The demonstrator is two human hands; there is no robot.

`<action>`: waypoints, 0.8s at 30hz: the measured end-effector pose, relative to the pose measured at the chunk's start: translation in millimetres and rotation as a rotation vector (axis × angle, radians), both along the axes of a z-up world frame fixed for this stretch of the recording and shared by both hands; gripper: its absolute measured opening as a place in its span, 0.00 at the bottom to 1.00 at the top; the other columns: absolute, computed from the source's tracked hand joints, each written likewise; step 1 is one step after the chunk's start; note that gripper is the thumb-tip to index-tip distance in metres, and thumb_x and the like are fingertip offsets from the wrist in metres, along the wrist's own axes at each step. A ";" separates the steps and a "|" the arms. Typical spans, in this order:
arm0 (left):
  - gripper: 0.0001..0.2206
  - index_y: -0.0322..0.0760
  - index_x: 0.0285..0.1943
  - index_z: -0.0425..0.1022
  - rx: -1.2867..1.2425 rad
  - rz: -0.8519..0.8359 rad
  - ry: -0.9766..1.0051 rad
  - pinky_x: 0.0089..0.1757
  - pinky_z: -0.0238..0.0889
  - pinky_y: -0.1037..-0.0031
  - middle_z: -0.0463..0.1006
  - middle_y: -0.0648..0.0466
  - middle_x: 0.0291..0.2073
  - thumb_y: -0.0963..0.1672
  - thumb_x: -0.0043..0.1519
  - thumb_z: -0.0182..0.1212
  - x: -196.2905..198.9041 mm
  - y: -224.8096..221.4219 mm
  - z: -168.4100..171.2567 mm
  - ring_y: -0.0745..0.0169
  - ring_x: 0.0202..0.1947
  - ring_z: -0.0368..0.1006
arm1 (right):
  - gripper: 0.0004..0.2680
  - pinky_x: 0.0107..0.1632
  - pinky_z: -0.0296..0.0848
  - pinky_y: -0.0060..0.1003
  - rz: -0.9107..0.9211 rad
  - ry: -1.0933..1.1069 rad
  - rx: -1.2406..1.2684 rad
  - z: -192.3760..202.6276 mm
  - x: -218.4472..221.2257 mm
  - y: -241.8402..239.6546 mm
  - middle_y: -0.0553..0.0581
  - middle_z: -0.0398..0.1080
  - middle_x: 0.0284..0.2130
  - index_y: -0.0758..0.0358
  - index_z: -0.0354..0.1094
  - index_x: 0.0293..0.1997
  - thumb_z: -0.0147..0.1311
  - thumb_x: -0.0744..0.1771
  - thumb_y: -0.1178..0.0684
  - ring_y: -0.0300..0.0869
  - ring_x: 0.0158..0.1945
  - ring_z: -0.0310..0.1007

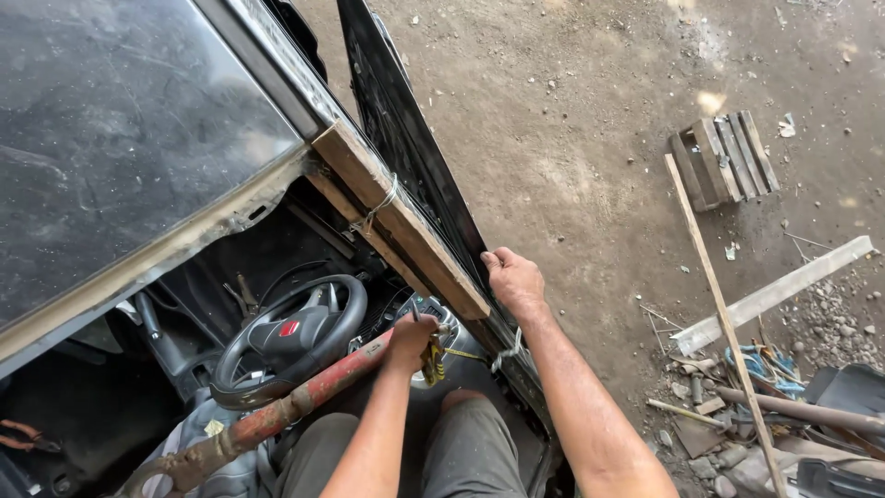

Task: The person sits in a small vehicle and uses pliers to twist wire, securing a wooden board along the windshield frame. They reposition the wire at several points along the frame, then pick up a hammer and tap the board to seat it against the frame.

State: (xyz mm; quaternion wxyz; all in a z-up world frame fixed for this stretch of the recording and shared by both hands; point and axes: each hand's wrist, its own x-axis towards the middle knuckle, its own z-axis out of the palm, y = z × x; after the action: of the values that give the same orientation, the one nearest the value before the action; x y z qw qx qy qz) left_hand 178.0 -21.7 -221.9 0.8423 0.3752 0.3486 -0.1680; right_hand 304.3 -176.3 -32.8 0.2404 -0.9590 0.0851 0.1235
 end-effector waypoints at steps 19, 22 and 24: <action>0.07 0.32 0.33 0.80 0.546 -0.756 -0.112 0.26 0.66 0.68 0.78 0.51 0.19 0.43 0.60 0.62 3.9 4.1 16.9 0.62 0.19 0.74 | 0.13 0.46 0.74 0.49 -0.021 0.035 -0.016 8.5 4.3 4.1 0.56 0.78 0.33 0.46 0.75 0.47 0.50 0.68 0.34 0.53 0.42 0.78; 0.04 0.28 0.32 0.75 0.245 -0.435 -0.157 0.24 0.64 0.64 0.77 0.48 0.18 0.38 0.58 0.57 4.0 -16.8 -25.5 0.57 0.17 0.72 | 0.13 0.46 0.74 0.48 -0.035 0.050 0.004 10.0 5.6 4.3 0.56 0.78 0.33 0.46 0.75 0.47 0.50 0.68 0.34 0.52 0.41 0.79; 0.04 0.31 0.32 0.77 0.241 -0.406 -0.127 0.23 0.63 0.65 0.77 0.50 0.19 0.38 0.58 0.57 15.6 -20.8 5.0 0.59 0.18 0.72 | 0.13 0.45 0.74 0.49 -0.035 0.051 -0.010 13.3 5.1 5.5 0.56 0.78 0.33 0.46 0.75 0.47 0.50 0.68 0.34 0.53 0.42 0.78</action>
State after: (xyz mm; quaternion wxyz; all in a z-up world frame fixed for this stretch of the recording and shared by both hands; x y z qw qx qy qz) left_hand 193.6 -42.5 -216.9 0.7608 0.5450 0.2298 -0.2670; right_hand 309.3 -170.8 -19.5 0.2356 -0.9551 0.1083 0.1432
